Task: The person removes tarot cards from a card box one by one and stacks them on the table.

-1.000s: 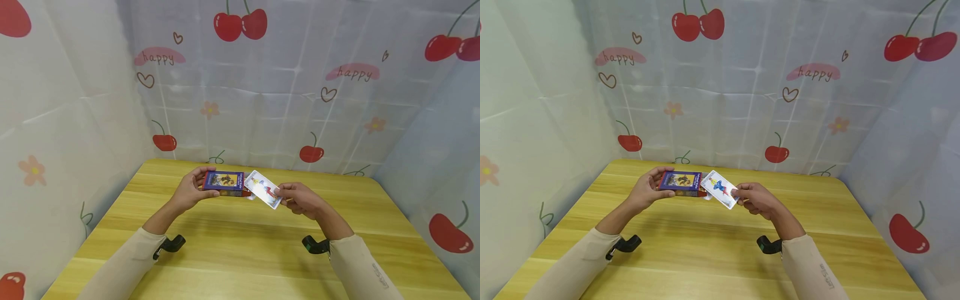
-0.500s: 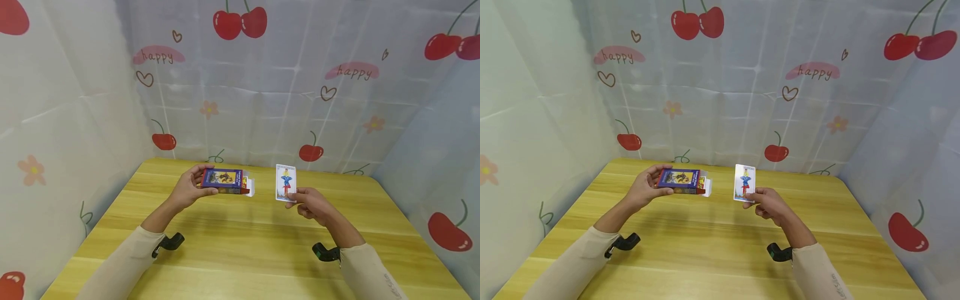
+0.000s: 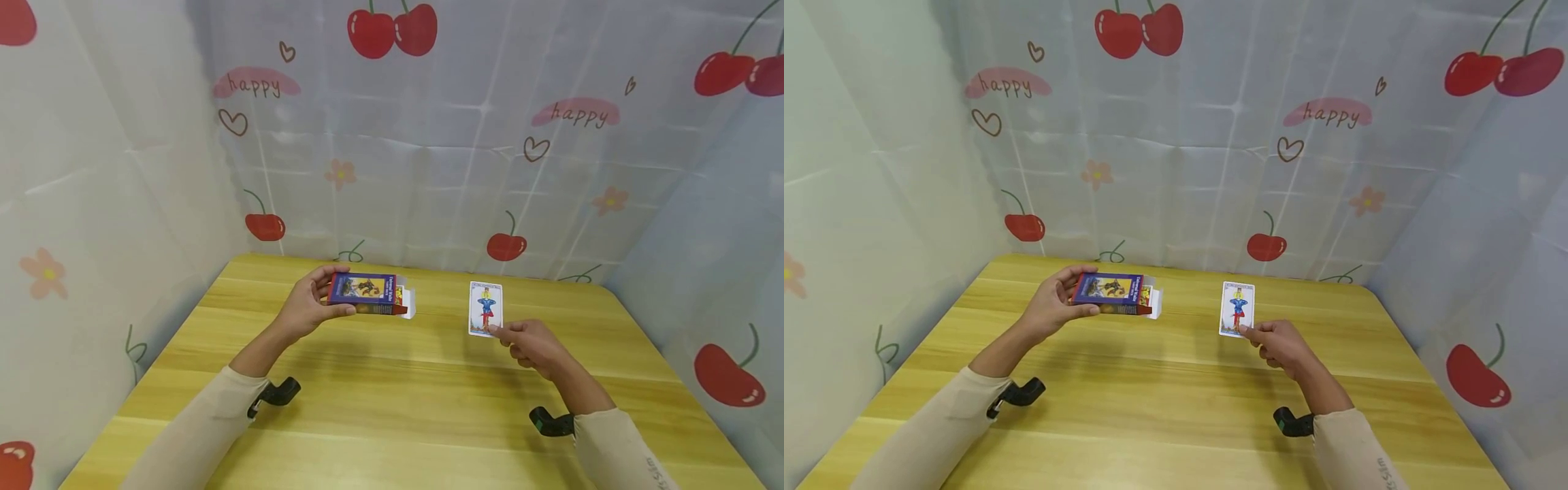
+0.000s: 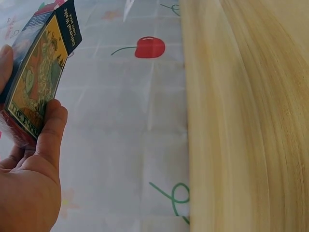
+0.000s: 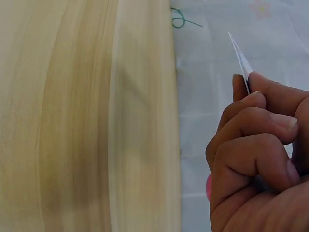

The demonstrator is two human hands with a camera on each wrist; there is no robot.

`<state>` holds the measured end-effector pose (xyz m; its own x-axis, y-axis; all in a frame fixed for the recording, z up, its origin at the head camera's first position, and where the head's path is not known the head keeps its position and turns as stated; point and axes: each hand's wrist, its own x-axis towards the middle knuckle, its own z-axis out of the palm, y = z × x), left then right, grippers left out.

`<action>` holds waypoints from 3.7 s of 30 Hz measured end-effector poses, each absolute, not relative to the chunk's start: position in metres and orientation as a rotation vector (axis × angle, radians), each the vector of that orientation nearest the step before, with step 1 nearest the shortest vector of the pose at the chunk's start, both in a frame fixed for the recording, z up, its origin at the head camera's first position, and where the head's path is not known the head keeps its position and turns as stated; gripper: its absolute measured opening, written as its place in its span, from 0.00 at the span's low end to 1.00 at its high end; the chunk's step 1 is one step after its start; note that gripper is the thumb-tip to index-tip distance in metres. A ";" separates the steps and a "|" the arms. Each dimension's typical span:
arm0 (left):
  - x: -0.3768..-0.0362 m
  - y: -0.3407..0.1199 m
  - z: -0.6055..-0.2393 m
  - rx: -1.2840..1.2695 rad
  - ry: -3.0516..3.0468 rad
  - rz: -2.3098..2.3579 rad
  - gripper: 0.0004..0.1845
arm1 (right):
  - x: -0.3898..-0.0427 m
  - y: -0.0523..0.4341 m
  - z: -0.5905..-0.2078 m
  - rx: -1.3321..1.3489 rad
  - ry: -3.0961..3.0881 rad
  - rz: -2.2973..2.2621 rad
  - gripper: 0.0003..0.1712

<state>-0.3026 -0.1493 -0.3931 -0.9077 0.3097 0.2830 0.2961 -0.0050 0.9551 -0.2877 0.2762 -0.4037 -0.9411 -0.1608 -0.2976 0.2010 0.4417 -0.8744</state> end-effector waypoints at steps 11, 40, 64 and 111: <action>-0.302 -0.153 -0.394 0.670 2.205 2.127 0.40 | -0.291 0.273 -0.420 0.033 2.245 -1.540 0.22; -0.302 -0.154 -0.398 0.660 2.188 2.138 0.40 | -0.293 0.250 -0.452 0.171 2.685 -1.092 0.16; -0.304 -0.151 -0.398 0.645 2.182 2.131 0.40 | -0.299 0.243 -0.449 0.004 2.914 -0.563 0.21; -0.304 -0.147 -0.389 0.676 2.212 2.104 0.43 | -0.303 0.204 -0.362 -0.324 2.882 -1.014 0.21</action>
